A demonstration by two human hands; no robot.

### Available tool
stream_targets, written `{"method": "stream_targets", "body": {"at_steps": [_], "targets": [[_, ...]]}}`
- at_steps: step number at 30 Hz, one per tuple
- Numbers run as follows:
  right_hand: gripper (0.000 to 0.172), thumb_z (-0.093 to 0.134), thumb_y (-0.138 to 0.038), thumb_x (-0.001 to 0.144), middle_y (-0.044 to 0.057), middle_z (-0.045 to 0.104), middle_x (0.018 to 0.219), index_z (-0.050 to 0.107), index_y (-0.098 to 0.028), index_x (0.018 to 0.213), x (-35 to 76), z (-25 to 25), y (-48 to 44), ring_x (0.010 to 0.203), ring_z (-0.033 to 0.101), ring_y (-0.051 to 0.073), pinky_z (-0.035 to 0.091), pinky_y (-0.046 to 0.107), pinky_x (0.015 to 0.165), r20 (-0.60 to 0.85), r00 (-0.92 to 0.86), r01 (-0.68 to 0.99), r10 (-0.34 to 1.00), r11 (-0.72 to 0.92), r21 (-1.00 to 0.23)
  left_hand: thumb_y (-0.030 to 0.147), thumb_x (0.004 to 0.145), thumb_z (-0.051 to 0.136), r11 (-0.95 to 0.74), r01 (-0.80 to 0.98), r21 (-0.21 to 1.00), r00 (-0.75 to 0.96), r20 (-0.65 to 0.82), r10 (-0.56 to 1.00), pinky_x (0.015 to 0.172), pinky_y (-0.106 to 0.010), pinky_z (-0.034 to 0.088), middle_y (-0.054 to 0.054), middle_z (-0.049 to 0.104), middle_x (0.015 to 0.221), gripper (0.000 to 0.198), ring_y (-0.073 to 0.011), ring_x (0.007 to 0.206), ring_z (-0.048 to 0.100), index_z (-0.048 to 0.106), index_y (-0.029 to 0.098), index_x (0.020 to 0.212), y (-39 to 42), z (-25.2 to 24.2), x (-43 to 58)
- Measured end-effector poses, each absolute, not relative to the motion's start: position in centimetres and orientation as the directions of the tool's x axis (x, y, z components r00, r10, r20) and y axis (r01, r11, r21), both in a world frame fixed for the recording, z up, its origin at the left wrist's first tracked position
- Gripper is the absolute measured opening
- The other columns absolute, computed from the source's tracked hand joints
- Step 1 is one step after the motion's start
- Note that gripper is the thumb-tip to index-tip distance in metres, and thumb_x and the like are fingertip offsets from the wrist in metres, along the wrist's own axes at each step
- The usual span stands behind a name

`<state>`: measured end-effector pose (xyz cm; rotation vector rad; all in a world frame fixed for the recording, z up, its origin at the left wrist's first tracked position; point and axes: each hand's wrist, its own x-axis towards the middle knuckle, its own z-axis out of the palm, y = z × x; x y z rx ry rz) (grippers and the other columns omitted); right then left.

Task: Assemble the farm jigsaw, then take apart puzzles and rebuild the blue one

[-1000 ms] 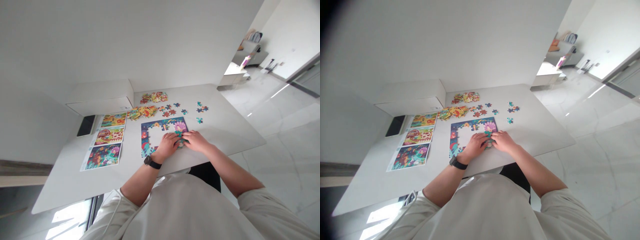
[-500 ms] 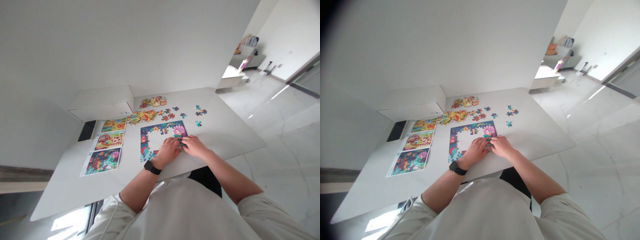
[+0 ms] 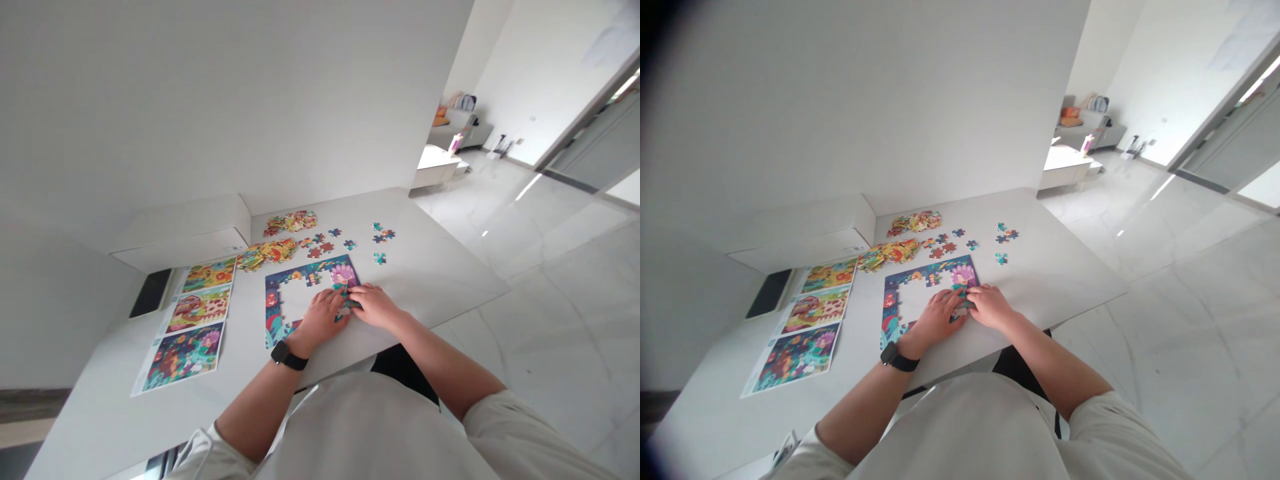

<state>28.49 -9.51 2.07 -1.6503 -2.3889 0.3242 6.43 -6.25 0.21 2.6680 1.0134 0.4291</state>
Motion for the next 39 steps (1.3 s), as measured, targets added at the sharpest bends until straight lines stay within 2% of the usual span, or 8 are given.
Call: {"method": "stream_targets", "body": {"at_steps": [7,12,16,19,22,25,32,39], "targets": [[0.033,0.074,-0.024,0.095,0.009,0.072,0.146,0.078,-0.026,0.128,28.5,1.8,-9.3,0.131,0.066,0.033,0.053,0.048,0.109,0.070,-0.308,0.899,0.949,0.314,-0.306,0.036,0.096,0.073,-0.700,0.612,0.368,0.707,0.143,0.693,0.123,-0.058,0.046,-0.013,0.057,0.164,0.047,-0.0365,0.145,0.055,0.068,0.022,0.140,-5.7,-0.1,6.8],[0.030,0.074,-0.024,0.096,0.009,0.074,0.141,0.079,-0.025,0.125,28.5,1.8,-9.1,0.126,0.068,0.031,0.052,0.046,0.110,0.092,-0.332,0.886,0.939,0.343,-0.312,0.037,0.099,0.069,-0.737,0.526,0.425,0.735,0.210,0.645,0.127,-0.054,0.043,-0.013,0.058,0.163,0.044,-0.0315,0.152,0.052,0.067,0.025,0.142,-4.5,0.7,4.8],[0.024,0.073,-0.022,0.098,0.009,0.076,0.137,0.081,-0.026,0.120,28.9,1.6,-8.8,0.123,0.070,0.028,0.052,0.044,0.110,0.118,-0.364,0.860,0.924,0.382,-0.338,0.042,0.102,0.062,-0.602,0.690,0.403,0.533,0.280,0.798,0.126,-0.058,0.043,-0.015,0.061,0.159,0.041,-0.0346,0.149,0.056,0.069,0.026,0.139,-2.0,1.1,-1.0],[0.020,0.074,-0.022,0.098,0.008,0.077,0.134,0.082,-0.025,0.116,29.1,1.7,-8.4,0.120,0.071,0.027,0.051,0.044,0.110,0.125,-0.380,0.845,0.916,0.399,-0.357,0.051,0.098,0.066,-0.467,0.797,0.382,0.408,0.229,0.884,0.126,-0.059,0.043,-0.016,0.061,0.158,0.051,-0.0374,0.149,0.055,0.068,0.024,0.141,-0.3,0.5,-6.7],[0.016,0.072,-0.021,0.099,0.007,0.080,0.126,0.083,-0.025,0.110,29.2,2.0,-7.6,0.113,0.073,0.025,0.052,0.042,0.107,0.130,-0.391,0.834,0.911,0.410,-0.370,0.063,0.086,0.077,-0.445,0.808,0.386,0.424,0.143,0.894,0.128,-0.058,0.040,-0.016,0.056,0.164,0.072,-0.0390,0.152,0.052,0.065,0.025,0.145,0.5,-0.4,-11.2],[0.020,0.066,-0.018,0.102,0.006,0.081,0.122,0.082,-0.025,0.111,29.3,2.2,-6.5,0.110,0.072,0.024,0.052,0.040,0.105,0.182,-0.333,0.843,0.925,0.379,-0.381,0.069,0.082,0.079,-0.415,0.818,0.398,0.423,0.074,0.903,0.130,-0.062,0.034,-0.016,0.053,0.166,0.081,-0.0409,0.156,0.047,0.063,0.025,0.149,0.6,-1.3,-13.1],[0.027,0.066,-0.023,0.100,0.009,0.074,0.136,0.079,-0.028,0.123,29.3,0.1,-4.7,0.128,0.063,0.029,0.048,0.050,0.113,0.265,-0.207,0.887,0.942,0.295,-0.355,0.067,0.081,0.080,-0.388,0.834,0.393,0.403,0.048,0.914,0.132,-0.064,0.028,-0.015,0.054,0.166,0.077,-0.0413,0.156,0.046,0.067,0.027,0.145,0.0,-1.8,-12.7],[0.029,0.067,-0.023,0.097,0.009,0.074,0.136,0.080,-0.028,0.123,29.8,-1.2,-4.6,0.129,0.063,0.031,0.049,0.052,0.113,0.282,-0.170,0.890,0.944,0.270,-0.366,0.061,0.083,0.081,-0.393,0.834,0.388,0.407,0.047,0.912,0.133,-0.068,0.021,-0.013,0.052,0.168,0.072,-0.0409,0.160,0.042,0.067,0.029,0.146,-0.3,-1.7,-12.3]]}}
